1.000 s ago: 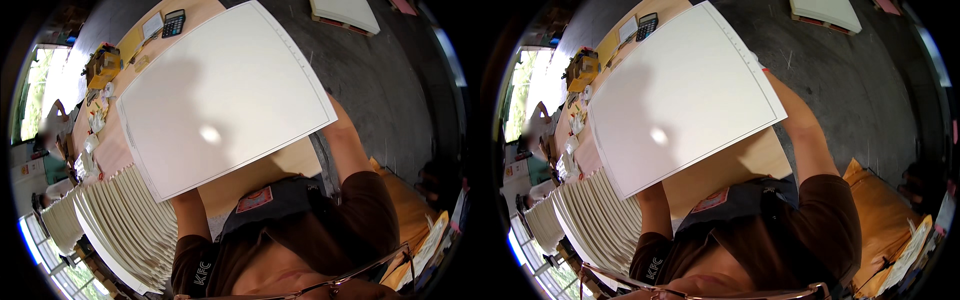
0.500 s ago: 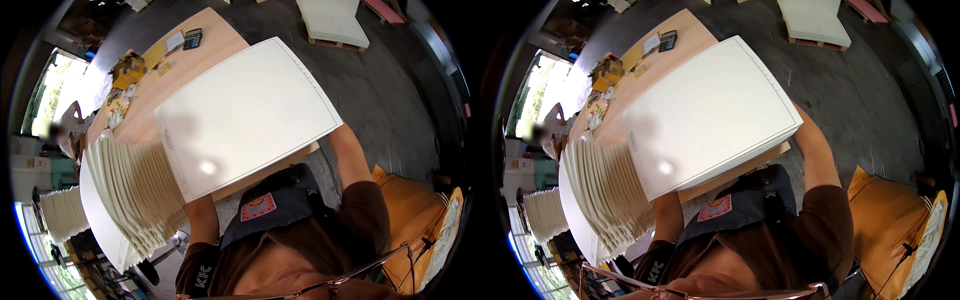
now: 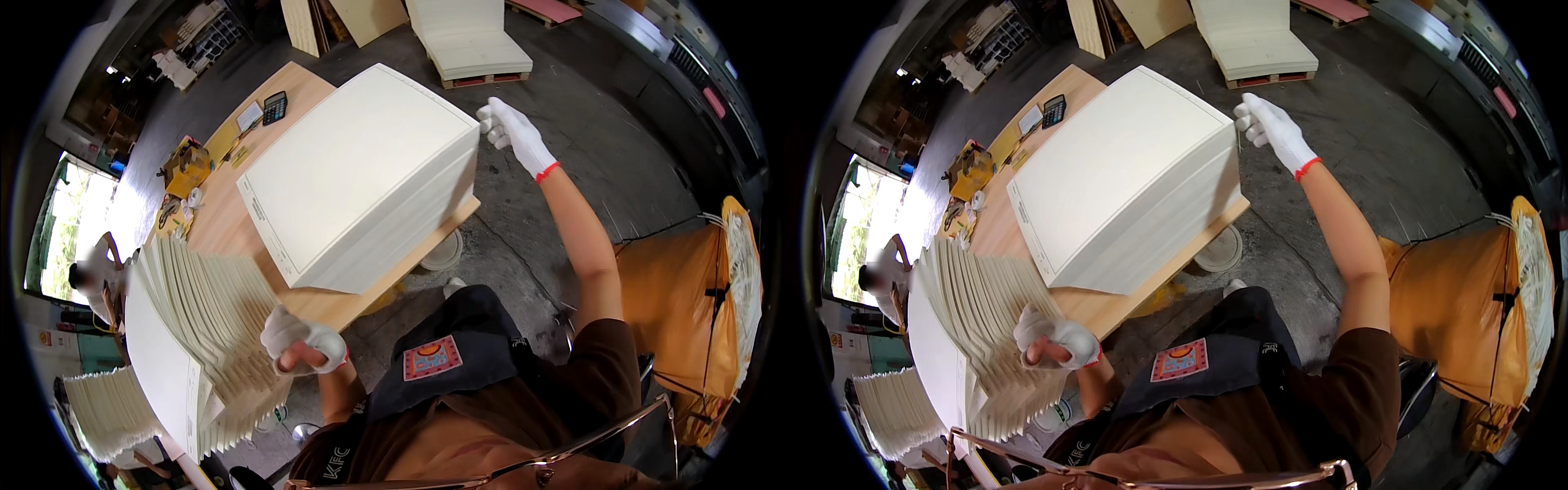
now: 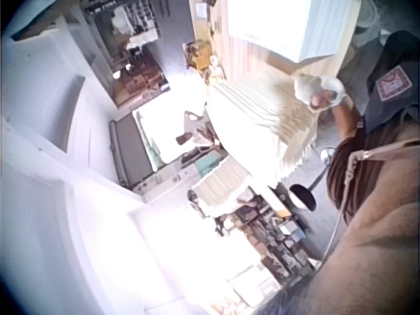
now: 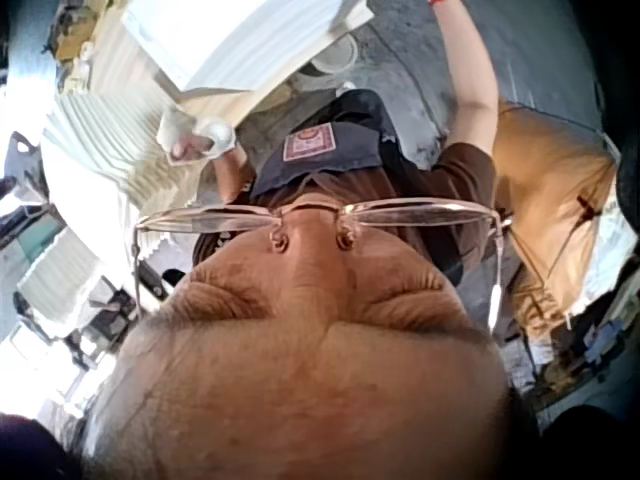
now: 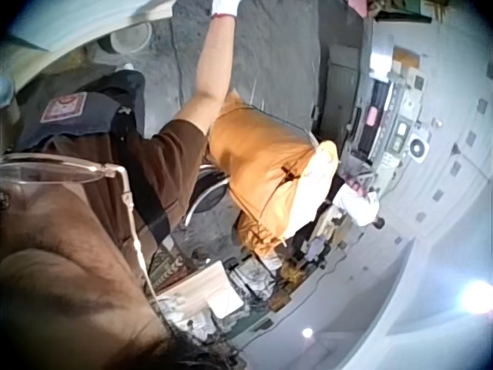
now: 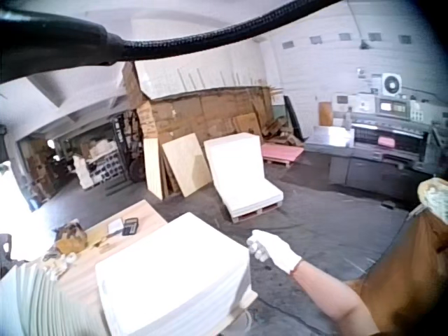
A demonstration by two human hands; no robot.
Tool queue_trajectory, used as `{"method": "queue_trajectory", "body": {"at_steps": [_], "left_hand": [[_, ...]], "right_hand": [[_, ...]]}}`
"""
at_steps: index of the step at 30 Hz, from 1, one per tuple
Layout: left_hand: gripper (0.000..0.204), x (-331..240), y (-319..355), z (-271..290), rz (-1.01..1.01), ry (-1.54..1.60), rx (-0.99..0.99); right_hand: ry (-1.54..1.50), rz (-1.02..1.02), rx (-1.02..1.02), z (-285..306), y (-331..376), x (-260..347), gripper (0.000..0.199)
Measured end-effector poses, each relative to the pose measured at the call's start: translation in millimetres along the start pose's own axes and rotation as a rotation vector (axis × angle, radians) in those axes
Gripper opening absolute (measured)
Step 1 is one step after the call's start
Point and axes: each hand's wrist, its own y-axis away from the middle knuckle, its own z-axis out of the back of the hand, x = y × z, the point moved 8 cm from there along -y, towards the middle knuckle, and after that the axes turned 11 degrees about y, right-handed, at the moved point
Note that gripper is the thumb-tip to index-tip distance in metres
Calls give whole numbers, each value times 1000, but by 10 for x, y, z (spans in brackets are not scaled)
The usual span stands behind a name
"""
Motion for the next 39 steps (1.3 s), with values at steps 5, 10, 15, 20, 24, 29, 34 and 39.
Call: {"method": "queue_trajectory", "body": {"at_steps": [5, 10, 15, 20, 24, 29, 34, 39], "left_hand": [[21, -88, -941, -1252, 237, 110, 378], [25, 962, -907, -2451, 403, -367, 1026], [26, 1700, -439, -2641, 725, -295, 1153], [24, 1733, -337, -2670, 770, -265, 1090], [26, 1622, -330, -2729, 617, -247, 1064], [35, 1572, -235, -2841, 856, -67, 983], [32, 1828, -158, -2778, 922, 301, 808], [41, 1637, -204, -2828, 941, 178, 905]], "right_hand": [[438, 123, -50, -54, 265, 475, 57], [984, 128, -13, -305, 373, 787, 73], [1118, 421, -102, -343, 204, 843, 66], [1171, 776, -184, -335, 203, 1115, 56], [888, 735, -45, -431, 24, 1169, 53], [392, 260, 92, -558, -36, 922, 58], [356, 361, -57, -541, -30, 920, 58], [349, 431, -121, -523, -46, 804, 53]]}}
